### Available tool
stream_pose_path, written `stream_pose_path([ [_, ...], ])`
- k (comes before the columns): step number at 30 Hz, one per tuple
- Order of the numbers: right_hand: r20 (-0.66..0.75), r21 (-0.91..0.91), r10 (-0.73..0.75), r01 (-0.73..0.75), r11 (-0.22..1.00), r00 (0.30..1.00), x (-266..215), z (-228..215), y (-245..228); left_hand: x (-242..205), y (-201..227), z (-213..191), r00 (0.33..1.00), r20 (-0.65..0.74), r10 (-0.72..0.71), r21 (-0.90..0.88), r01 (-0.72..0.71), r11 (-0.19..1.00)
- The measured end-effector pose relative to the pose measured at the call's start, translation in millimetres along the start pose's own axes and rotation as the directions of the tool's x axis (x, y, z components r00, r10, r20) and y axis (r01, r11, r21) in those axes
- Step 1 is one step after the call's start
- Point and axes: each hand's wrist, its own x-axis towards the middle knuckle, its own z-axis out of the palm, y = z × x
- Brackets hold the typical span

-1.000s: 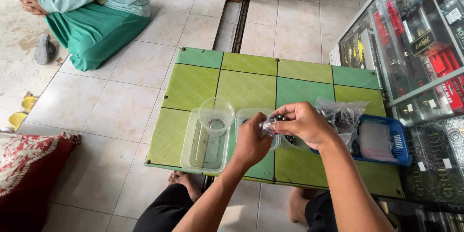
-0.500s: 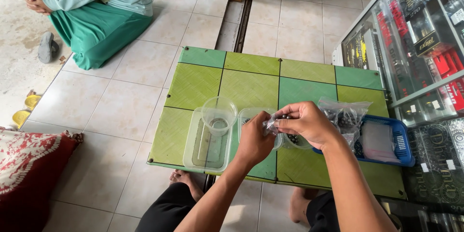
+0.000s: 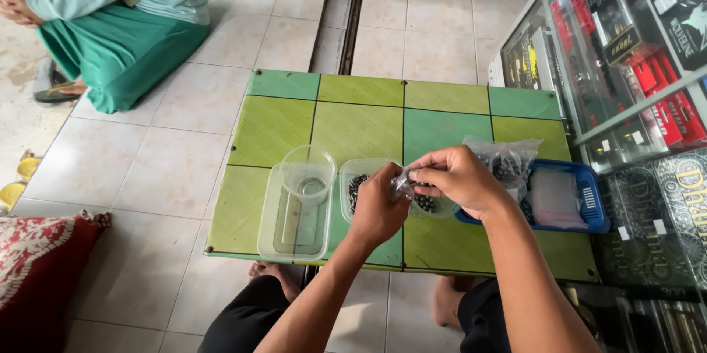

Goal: The person sorts small lead fishing weights by taking them from a large plastic bag and placing them into smaller plastic bags and containers on a table by hand.

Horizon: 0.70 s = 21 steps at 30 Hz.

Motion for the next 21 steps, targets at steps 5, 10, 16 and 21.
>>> stream_pose_path([
  [5,-0.001,0.028,0.017,-0.017,0.999,1.000,-2.2,-8.4,5.7,-2.6,2.3,6.1,1.000,0.008,0.007,0.005,-0.007,1.000],
  [10,0.011,0.067,0.012,-0.012,0.998,1.000,1.2,-15.3,4.1,0.8,9.7,5.4,1.000,0.015,-0.011,-0.028,0.012,1.000],
  [16,0.058,0.093,-0.010,0.004,0.996,0.998,4.1,-19.8,12.9,1.2,11.2,7.2,0.998,0.017,-0.066,-0.046,0.067,0.997],
  [21,0.053,0.082,-0.013,0.009,0.997,0.999,4.2,-12.0,10.3,1.0,9.0,2.2,0.997,0.017,-0.072,-0.038,0.073,0.997],
])
